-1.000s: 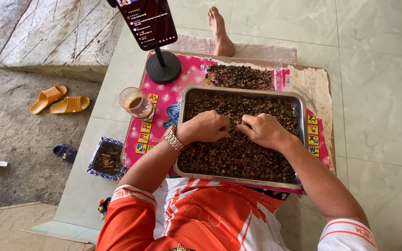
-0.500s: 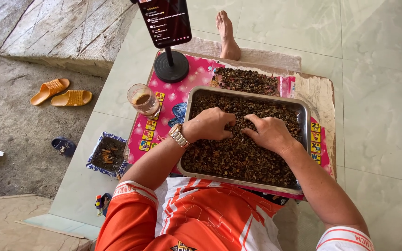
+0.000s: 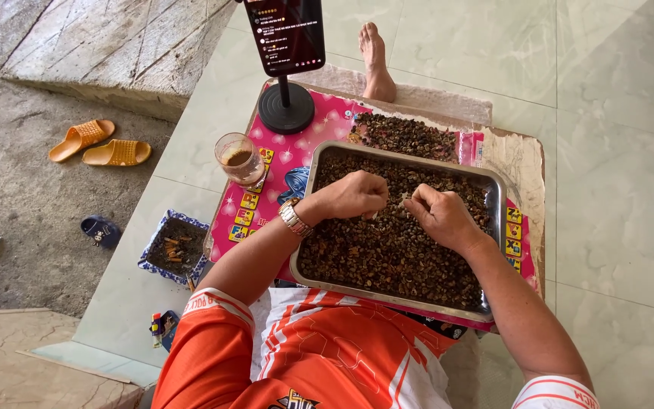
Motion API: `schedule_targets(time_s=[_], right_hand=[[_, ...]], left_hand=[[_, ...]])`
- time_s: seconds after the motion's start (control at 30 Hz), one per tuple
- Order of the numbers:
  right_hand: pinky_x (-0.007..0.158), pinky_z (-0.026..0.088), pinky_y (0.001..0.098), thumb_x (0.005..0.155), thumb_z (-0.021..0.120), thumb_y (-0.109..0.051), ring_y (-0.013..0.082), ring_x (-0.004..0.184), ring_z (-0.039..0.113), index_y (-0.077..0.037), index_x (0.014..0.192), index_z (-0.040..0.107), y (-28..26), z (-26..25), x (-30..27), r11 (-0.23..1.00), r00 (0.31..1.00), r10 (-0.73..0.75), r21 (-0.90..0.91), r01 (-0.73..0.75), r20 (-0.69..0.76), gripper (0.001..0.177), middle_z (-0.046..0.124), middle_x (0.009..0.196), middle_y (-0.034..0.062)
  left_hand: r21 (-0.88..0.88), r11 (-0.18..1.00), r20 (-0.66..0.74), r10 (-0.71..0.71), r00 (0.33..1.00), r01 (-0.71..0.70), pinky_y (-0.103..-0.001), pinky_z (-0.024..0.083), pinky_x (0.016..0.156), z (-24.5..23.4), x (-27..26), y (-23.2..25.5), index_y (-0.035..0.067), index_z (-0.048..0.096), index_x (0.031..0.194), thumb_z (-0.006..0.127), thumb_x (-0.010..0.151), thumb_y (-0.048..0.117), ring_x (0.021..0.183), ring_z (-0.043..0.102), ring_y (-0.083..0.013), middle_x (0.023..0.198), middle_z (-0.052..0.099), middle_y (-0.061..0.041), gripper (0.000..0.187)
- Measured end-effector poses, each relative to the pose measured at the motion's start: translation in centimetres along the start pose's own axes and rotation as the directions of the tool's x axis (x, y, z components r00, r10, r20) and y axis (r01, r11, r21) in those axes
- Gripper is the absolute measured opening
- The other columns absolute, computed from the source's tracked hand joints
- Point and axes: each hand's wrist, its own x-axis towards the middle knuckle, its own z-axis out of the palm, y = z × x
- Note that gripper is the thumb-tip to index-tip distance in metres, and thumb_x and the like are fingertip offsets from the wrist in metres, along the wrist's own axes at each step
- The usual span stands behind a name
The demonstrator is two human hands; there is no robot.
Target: Sorting coffee beans by hand from a metal tray into a separate pile on a table while sitting on the floor.
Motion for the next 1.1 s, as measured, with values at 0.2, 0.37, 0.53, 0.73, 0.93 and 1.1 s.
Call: schedule_targets(time_s=[0.2, 0.37, 0.53, 0.73, 0.93, 1.1], right_hand=[[0.051, 0.049, 0.0483, 0.102, 0.063, -0.039, 0.037, 0.057, 0.065, -0.015, 0.082, 0.059, 0.0, -0.5, 0.2, 1.0, 1.0, 0.018, -0.016, -0.018, -0.011, 0.032, 0.059, 0.052, 0.0104], [0.041, 0.037, 0.0277, 0.105, 0.061, -0.025, 0.013, 0.046, 0.046, -0.008, 0.09, 0.06, 1.6, -0.1, 0.5, 0.878, 0.968, 0.252, 0.421, -0.229, 0.001, 0.022, 0.052, 0.057, 0.0038], [0.037, 0.039, 0.0173, 0.109, 0.053, -0.023, 0.0028, 0.052, 0.047, -0.01, 0.1, 0.056, 2.8, -3.0, 3.4, 0.477, 0.913, 0.38, 0.815, -0.329, 0.146, 0.016, 0.05, 0.07, -0.0024], [0.071, 0.062, 0.0245, 0.115, 0.041, -0.024, 0.0133, 0.073, 0.065, -0.005, 0.104, 0.063, 0.3, -6.5, 8.9, 0.639, 0.913, 0.406, 0.726, -0.256, -0.036, 0.032, 0.065, 0.086, 0.0071], [0.118, 0.025, 0.0638, 0.109, 0.014, -0.064, 0.0407, 0.139, 0.046, -0.005, 0.145, 0.054, -1.8, -6.6, 6.6, 0.959, 0.994, 0.096, 0.271, -0.078, -0.052, 0.079, 0.055, 0.141, 0.0221], [0.119, 0.032, 0.062, 0.098, 0.033, -0.077, 0.0369, 0.137, 0.051, -0.01, 0.139, 0.06, -3.1, -5.1, 0.4, 0.945, 0.984, 0.043, -0.326, 0.017, 0.174, 0.083, 0.06, 0.14, 0.0194]], left_hand=[[-0.317, 0.946, -0.003, -0.078, 0.997, 0.073, -0.024, 0.034, 0.038, -0.5, -0.7, 1.2, 0.006, 0.063, 0.083, 0.058, 0.085, 0.011, 0.041, 0.039, -0.0093, 0.057, 0.057, -0.011, 0.007], [-0.085, 0.996, 0.041, -0.015, 0.999, 0.019, -0.025, 0.04, 0.037, -1.0, 0.4, 0.6, 0.0, 0.072, 0.09, 0.069, 0.087, 0.007, 0.04, 0.046, -0.0089, 0.064, 0.066, -0.013, 0.009], [0.064, 0.997, -0.006, -0.041, 0.999, 0.041, -0.022, 0.04, 0.038, -2.1, 3.3, 2.0, 0.002, 0.073, 0.087, 0.071, 0.091, 0.01, 0.042, 0.05, -0.0116, 0.069, 0.068, -0.012, 0.009], [0.513, 0.745, -0.488, 0.662, 0.57, -0.426, -0.064, -0.012, 0.128, -4.4, 13.1, 1.8, -0.002, 0.073, 0.071, 0.079, 0.093, 0.014, 0.145, -0.043, -0.0431, 0.158, -0.041, -0.013, 0.028], [0.298, 0.953, -0.317, 0.154, 0.936, -0.056, -0.06, 0.047, 0.103, -2.1, 7.3, 5.2, 0.004, 0.063, 0.135, 0.038, 0.096, 0.074, 0.122, 0.061, -0.0501, 0.123, 0.067, -0.032, 0.084], [0.562, 0.807, -0.1, 0.287, 0.953, -0.184, -0.051, 0.058, 0.095, -0.3, -1.3, 7.2, -0.002, 0.064, 0.127, 0.064, 0.1, 0.028, 0.114, 0.067, -0.0418, 0.115, 0.07, -0.025, 0.04]])
